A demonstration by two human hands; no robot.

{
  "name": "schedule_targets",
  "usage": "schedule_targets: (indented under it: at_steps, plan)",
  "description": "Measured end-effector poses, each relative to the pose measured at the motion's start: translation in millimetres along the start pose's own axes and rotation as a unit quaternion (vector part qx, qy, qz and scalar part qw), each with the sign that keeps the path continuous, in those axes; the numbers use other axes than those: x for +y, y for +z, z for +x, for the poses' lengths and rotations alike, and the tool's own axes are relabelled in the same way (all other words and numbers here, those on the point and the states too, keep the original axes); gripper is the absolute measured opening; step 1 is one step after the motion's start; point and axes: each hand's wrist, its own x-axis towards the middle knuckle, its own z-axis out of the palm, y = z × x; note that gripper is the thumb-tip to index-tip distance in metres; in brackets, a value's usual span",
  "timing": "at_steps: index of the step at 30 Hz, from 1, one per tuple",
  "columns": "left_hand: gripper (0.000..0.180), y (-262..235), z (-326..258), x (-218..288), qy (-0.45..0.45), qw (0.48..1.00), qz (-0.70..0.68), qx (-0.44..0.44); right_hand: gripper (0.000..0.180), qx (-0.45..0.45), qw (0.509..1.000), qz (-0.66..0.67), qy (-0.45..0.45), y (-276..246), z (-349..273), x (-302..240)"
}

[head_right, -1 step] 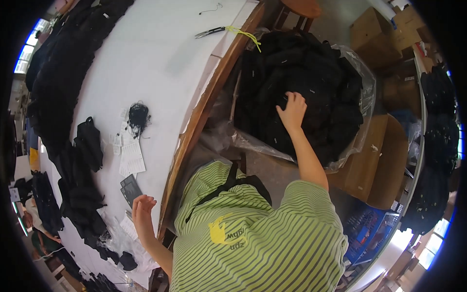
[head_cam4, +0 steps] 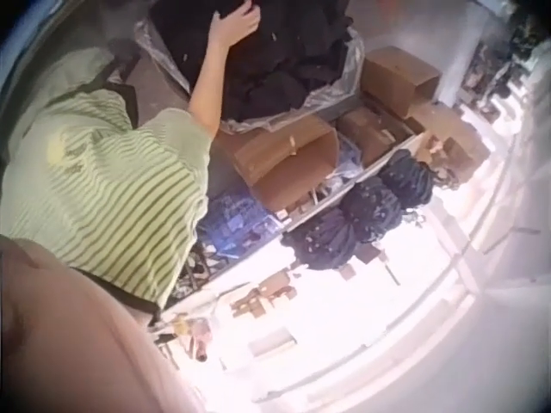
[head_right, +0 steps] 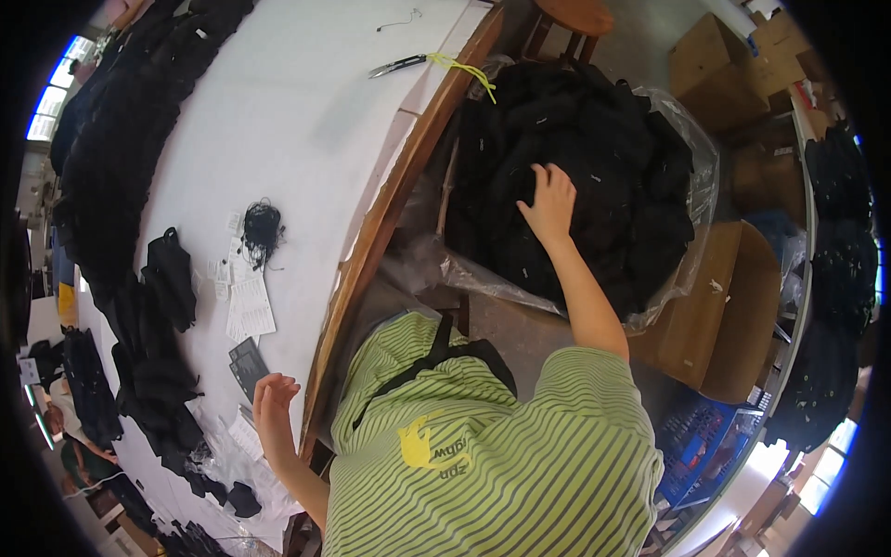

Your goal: Inspecting black garment accessories, attaching labels, and organizing them on a workbench.

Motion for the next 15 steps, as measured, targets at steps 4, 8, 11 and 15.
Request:
schedule_targets:
  at_steps: [4, 8, 11, 15]
  plan:
    - [0.024, 29, 12, 0, -0.056, 0.998, 0.006, -0.017, 0.116, -0.034, 0.975, -0.101, -0.193, 7, 100, -14]
    - [0.024, 55, 10, 5, -0.078, 0.997, 0.017, -0.018, 0.133, -0.207, 0.909, -0.268, -0.241, 36, 160, -19]
    - [0.026, 66, 7, 4, -0.079, 0.996, 0.023, -0.033, 0.135, -0.280, 0.891, -0.290, -0.210, 67, 171, -5]
    - [0.027, 68, 4, -2, -0.090, 0.995, 0.037, -0.036, 0.129, -0.368, 0.858, -0.314, -0.173, 95, 182, 3]
